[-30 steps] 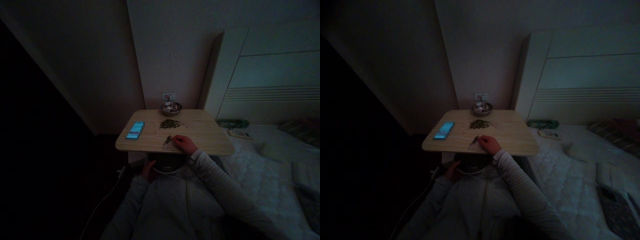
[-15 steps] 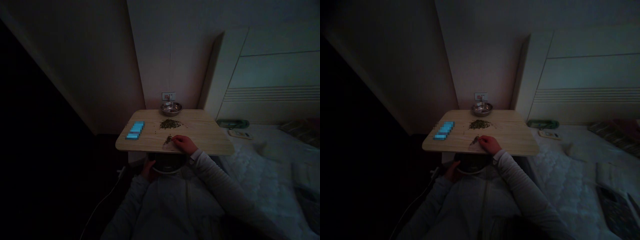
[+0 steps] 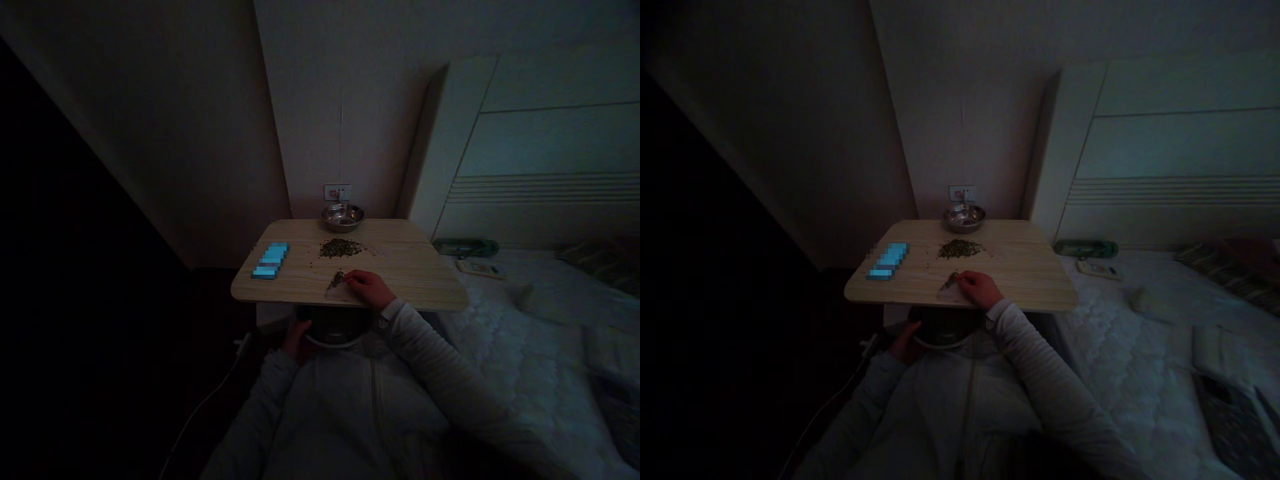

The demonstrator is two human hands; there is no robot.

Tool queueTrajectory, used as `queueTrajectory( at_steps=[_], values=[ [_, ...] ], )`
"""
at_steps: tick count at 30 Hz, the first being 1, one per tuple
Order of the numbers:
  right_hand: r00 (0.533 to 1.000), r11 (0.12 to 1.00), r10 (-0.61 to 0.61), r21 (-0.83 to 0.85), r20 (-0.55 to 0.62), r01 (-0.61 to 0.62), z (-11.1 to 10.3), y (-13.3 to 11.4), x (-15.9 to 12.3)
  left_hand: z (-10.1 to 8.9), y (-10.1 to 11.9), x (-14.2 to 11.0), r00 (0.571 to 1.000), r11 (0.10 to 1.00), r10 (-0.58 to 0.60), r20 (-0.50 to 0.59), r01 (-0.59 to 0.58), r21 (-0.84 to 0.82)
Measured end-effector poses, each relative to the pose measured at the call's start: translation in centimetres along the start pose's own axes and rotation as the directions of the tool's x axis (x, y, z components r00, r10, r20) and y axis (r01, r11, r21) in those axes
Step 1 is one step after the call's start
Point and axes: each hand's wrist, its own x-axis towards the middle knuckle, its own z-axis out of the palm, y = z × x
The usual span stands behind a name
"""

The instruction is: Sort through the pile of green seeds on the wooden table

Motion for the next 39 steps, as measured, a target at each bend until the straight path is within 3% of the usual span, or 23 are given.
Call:
queueTrajectory(
  at_steps=[7, 12, 16, 25, 39],
  values=[
    [1.000, 1.000, 0.004, -0.020, -0.011, -0.004, 0.0, -0.2, 0.0, 2.4, 0.6, -1.6, 0.996, 0.997, -0.074, -0.055, 0.074, -0.003],
    [1.000, 1.000, 0.004, -0.011, -0.013, -0.004, -0.1, -0.2, 0.0, 3.4, 1.3, -2.7, 0.988, 0.999, -0.031, -0.148, 0.035, 0.019],
    [1.000, 1.000, 0.002, -0.014, -0.021, -0.002, -0.1, -0.2, 0.0, 4.2, 1.6, -3.4, 0.985, 0.997, -0.073, -0.155, 0.077, 0.023],
    [1.000, 1.000, 0.017, 0.000, -0.013, -0.017, -0.2, -0.4, -0.1, 3.1, 1.1, -2.4, 0.995, 0.999, -0.040, -0.087, 0.041, 0.005],
    [1.000, 1.000, 0.024, -0.015, -0.021, -0.024, -0.1, -0.3, -0.1, 3.4, 1.2, -2.6, 0.989, 0.996, -0.093, -0.112, 0.092, -0.013]
  ],
)
